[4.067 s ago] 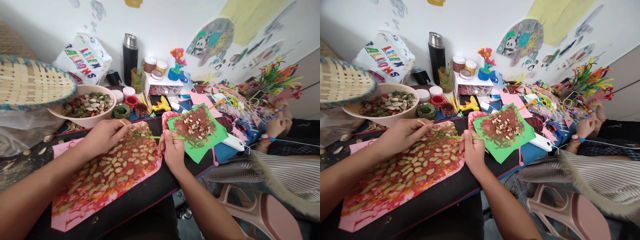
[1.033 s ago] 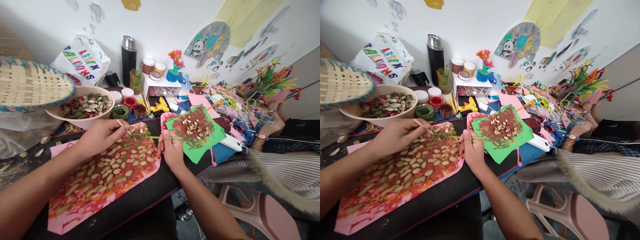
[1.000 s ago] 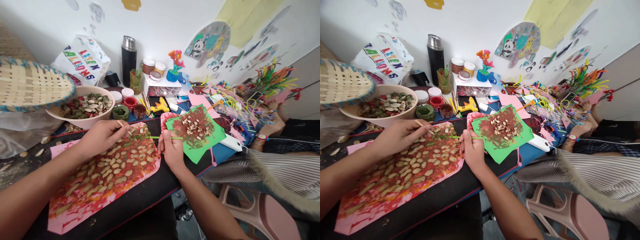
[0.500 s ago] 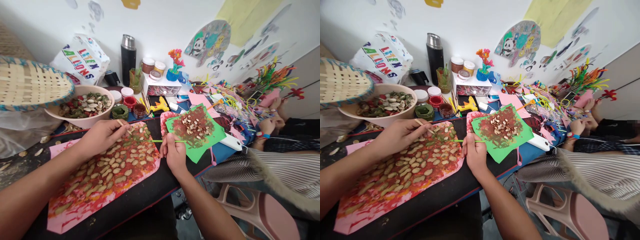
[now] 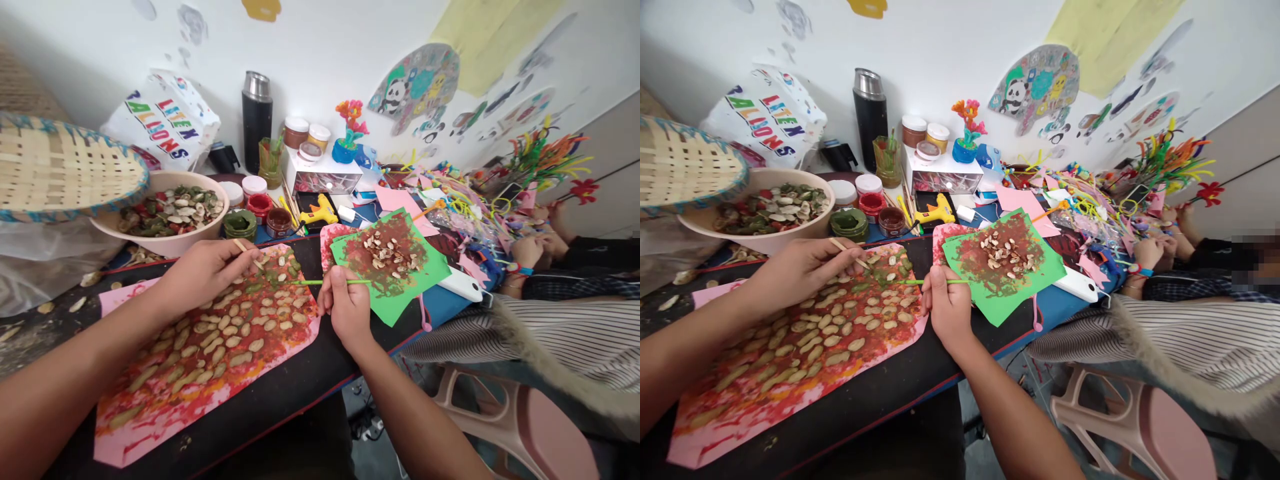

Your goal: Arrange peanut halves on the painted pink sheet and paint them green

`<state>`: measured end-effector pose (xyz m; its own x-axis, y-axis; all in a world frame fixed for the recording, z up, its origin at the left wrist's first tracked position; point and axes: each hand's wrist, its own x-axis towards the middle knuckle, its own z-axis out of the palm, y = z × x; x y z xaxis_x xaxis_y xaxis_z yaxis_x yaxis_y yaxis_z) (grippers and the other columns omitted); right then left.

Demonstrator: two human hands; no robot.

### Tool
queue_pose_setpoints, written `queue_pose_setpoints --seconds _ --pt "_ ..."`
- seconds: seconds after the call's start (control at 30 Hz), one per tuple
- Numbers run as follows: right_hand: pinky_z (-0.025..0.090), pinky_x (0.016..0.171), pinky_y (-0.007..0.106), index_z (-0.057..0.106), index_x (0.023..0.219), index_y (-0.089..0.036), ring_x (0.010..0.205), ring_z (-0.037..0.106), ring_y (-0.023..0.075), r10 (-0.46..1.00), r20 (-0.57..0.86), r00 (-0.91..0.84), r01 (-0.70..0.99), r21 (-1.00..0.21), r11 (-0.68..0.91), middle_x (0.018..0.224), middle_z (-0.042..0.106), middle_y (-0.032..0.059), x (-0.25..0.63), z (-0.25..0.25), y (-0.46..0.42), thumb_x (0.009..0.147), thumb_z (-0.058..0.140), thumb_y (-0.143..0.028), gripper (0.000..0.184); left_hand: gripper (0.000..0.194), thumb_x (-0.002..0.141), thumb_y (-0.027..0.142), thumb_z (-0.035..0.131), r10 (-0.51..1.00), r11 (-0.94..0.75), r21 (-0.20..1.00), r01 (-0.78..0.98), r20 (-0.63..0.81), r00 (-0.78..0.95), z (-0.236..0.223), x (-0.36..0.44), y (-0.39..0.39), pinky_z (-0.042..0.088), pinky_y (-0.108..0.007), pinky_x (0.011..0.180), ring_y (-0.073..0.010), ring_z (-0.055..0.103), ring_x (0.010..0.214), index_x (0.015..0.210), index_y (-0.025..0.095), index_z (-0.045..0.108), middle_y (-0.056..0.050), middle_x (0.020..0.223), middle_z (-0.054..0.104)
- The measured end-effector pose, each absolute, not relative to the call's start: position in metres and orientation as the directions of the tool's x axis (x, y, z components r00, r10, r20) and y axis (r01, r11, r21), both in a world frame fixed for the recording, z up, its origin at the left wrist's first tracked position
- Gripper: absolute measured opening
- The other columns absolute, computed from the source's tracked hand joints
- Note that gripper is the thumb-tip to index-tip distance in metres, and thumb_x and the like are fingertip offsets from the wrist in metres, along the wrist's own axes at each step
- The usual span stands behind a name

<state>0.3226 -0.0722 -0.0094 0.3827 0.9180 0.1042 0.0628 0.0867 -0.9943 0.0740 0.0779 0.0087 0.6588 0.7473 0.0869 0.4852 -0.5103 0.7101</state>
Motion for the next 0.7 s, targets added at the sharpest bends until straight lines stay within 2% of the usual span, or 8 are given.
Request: queue_pose_setpoints --seconds 0.13,0.4,0.7 --pt "0.046 0.045 0.024 0.060 0.071 -0.027 0.041 0.056 0.0138 0.929 0.108 0.353 0.076 -0.993 0.086 0.049 0.053 -0.0057 0.3185 -0.0116 -0.0712 0.110 0.067 -0.096 0.079 0.071 0.115 0.081 0.045 0.746 -0.512 0.704 0.492 0.082 0.660 0.0071 0.0733 0.0786 0.059 -0.035 0.085 -0.0264 0.084 0.085 0.086 0.026 0.080 -0.009 0.098 0.094" --pt "0.043 0.043 0.025 0.063 0.074 -0.027 0.039 0.056 0.0137 0.918 0.090 0.387 0.060 -0.996 0.073 0.049 0.054 -0.0065 0.3237 -0.0121 -0.0702 0.108 0.070 -0.098 0.079 0.068 0.115 0.080 0.047 0.748 -0.507 0.715 0.481 0.089 0.657 0.0047 0.0729 0.0791 0.060 -0.035 0.086 -0.0271 0.086 0.089 0.089 0.027 0.081 -0.008 0.099 0.095" --pt "0.043 0.043 0.025 0.064 0.074 -0.027 0.040 0.056 0.0140 0.920 0.097 0.380 0.085 -0.994 0.070 0.048 0.054 -0.0062 0.3243 -0.0110 -0.0696 0.108 0.071 -0.097 0.078 0.072 0.115 0.083 0.046 0.747 -0.506 0.714 0.483 0.082 0.660 0.0079 0.0740 0.0786 0.060 -0.036 0.085 -0.0263 0.084 0.083 0.088 0.026 0.082 -0.008 0.096 0.094"
